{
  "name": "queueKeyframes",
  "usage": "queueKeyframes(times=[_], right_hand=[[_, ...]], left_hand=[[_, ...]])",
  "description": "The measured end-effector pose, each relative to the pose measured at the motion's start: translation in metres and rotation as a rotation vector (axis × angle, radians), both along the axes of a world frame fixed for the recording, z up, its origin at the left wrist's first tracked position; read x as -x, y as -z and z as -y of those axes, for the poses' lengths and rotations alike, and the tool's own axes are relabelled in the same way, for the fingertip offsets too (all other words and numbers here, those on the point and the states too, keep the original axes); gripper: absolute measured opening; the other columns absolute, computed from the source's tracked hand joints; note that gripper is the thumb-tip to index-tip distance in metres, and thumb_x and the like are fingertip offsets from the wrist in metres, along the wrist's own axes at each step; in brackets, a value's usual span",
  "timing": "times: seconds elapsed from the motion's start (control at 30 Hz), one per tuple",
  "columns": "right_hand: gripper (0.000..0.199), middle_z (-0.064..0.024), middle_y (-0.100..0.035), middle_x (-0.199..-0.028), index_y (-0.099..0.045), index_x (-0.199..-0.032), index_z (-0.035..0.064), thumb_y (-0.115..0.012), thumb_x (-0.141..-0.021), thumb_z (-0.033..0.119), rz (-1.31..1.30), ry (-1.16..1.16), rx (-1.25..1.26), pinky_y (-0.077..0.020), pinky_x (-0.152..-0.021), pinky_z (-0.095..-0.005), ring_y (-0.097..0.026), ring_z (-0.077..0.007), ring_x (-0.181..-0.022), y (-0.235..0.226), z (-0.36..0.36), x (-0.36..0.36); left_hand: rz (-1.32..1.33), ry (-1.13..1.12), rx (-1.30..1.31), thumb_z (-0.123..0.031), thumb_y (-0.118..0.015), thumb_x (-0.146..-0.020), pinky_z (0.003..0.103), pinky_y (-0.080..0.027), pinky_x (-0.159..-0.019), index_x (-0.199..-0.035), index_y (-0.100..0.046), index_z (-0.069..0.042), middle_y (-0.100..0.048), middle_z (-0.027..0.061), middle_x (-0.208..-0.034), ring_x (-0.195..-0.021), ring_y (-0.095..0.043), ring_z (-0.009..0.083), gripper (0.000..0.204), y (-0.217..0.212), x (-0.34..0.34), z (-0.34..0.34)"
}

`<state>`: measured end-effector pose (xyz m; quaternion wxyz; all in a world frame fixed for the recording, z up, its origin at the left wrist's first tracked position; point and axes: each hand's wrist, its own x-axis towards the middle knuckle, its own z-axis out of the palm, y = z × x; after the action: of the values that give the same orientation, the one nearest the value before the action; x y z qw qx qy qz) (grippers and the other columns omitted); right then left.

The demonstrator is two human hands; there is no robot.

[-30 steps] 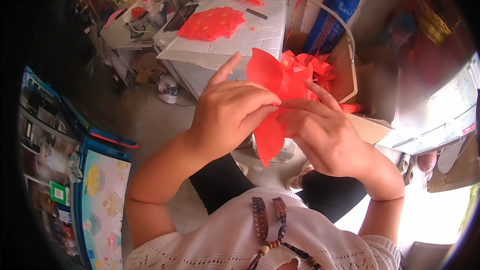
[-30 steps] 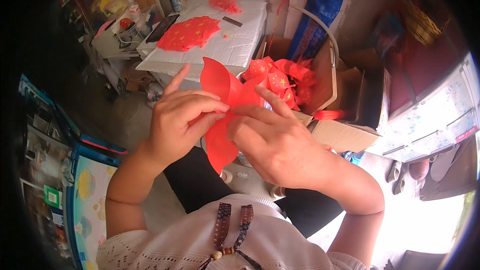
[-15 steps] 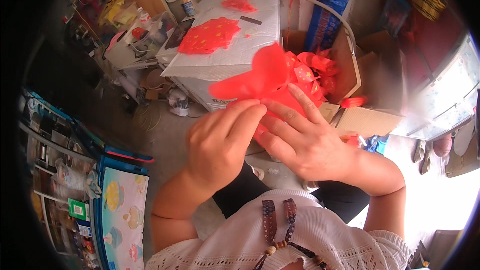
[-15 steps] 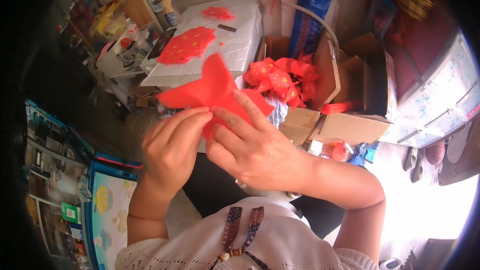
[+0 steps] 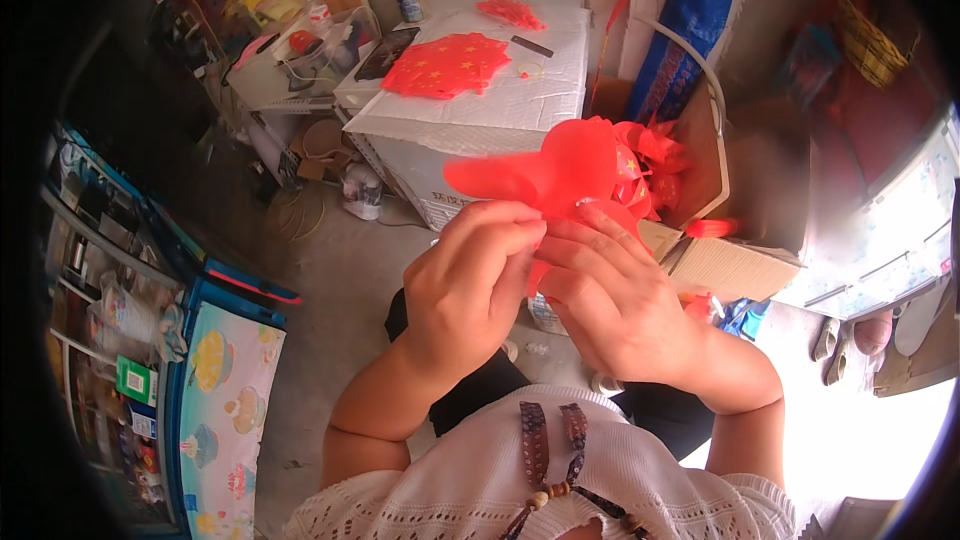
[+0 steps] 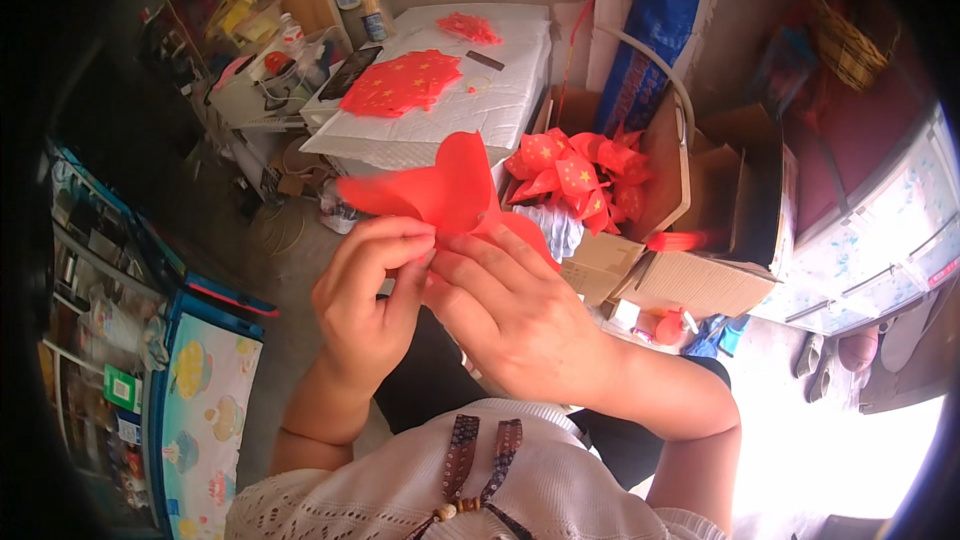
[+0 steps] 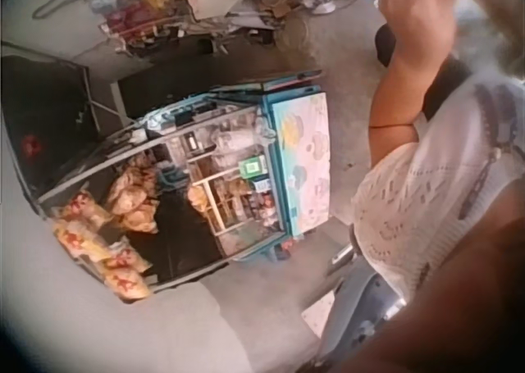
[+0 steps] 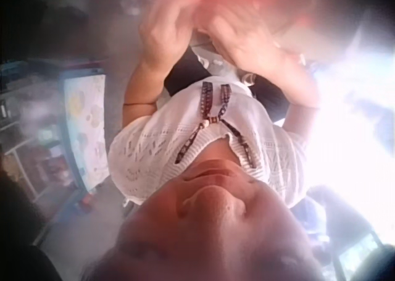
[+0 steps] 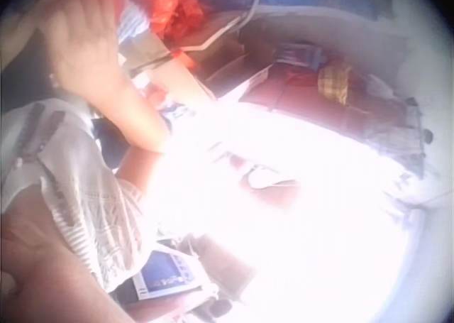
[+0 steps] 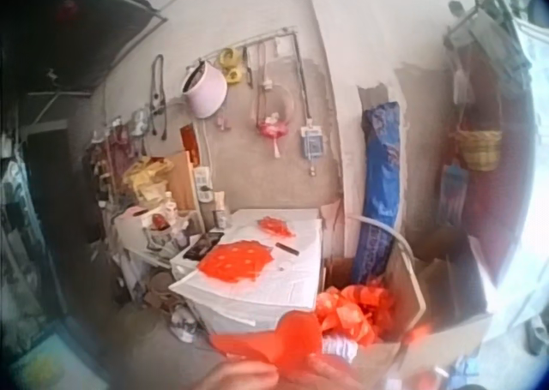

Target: The person assembles red paper crafts by folding pre-cut star-shaped pieces and attaching them to sticks. They handle multiple red paper cutouts and sticks, folding the paper into a three-dimensional shape and securing it to the stick.

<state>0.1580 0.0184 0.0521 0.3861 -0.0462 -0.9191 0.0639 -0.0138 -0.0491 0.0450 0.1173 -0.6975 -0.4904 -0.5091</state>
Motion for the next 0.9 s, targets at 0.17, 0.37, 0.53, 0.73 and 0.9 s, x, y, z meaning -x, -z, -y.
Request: queueKeyframes(times=[0.17, 0.37, 0.53, 0.73, 0.9], right_hand=[[0.026, -0.0209, -0.066, -0.106, -0.057, -0.101, -0.0037, -0.066, -0.078, -0.008, -0.09, -0.082, 0.203, -0.0536, -0.086, -0.046, -0.067, -0.0378, -0.099, -0.002, 0.003, 0.0], [0.021, -0.0162, -0.066, -0.088, -0.061, -0.098, -0.0026, -0.066, -0.079, -0.008, -0.26, 0.0, 0.295, -0.052, -0.067, -0.0399, -0.065, -0.0347, -0.076, -0.006, 0.01, 0.002], [0.019, -0.0133, -0.063, -0.086, -0.062, -0.097, -0.0018, -0.064, -0.08, -0.008, -0.272, 0.174, 0.228, -0.0464, -0.069, -0.0371, -0.057, -0.0324, -0.074, -0.01, 0.004, 0.005], [0.013, -0.0119, -0.063, -0.084, -0.064, -0.095, -0.0007, -0.066, -0.083, -0.006, -0.257, 0.154, 0.408, -0.0457, -0.069, -0.0347, -0.057, -0.0262, -0.074, -0.001, 0.0, 0.011], [0.01, -0.0113, -0.063, -0.083, -0.065, -0.095, -0.0022, -0.065, -0.086, -0.006, -0.259, 0.146, 0.436, -0.0466, -0.066, -0.0314, -0.058, -0.0223, -0.071, 0.008, 0.0, 0.011]], left_hand=[[0.147, 0.066, -0.049, 0.011, -0.067, -0.083, 0.035, -0.057, -0.069, -0.099, -0.064, 0.0, -0.069, 0.0151, -0.094, -0.082, -0.07, 0.0306, 0.019, 0.008, -0.004, -0.003], [0.106, -0.016, -0.036, 0.009, -0.068, -0.081, 0.037, -0.055, -0.067, -0.099, -0.067, -0.001, -0.069, 0.0134, -0.094, -0.08, -0.068, 0.032, 0.02, 0.004, -0.002, 0.002], [-0.056, -0.062, -0.025, 0.0, -0.071, -0.079, 0.039, -0.051, -0.068, -0.098, -0.07, -0.004, -0.068, 0.009, -0.091, -0.077, -0.064, 0.0296, 0.019, -0.002, 0.005, 0.006], [-0.006, -0.037, 0.028, -0.002, -0.073, -0.079, 0.039, -0.049, -0.071, -0.094, -0.069, -0.005, -0.066, 0.0072, -0.087, -0.078, -0.061, 0.0281, 0.015, 0.002, 0.003, 0.007], [-0.018, -0.052, 0.039, -0.006, -0.072, -0.08, 0.04, -0.049, -0.075, -0.094, -0.067, -0.007, -0.063, 0.0054, -0.085, -0.082, -0.06, 0.028, 0.015, 0.003, 0.003, 0.005]])
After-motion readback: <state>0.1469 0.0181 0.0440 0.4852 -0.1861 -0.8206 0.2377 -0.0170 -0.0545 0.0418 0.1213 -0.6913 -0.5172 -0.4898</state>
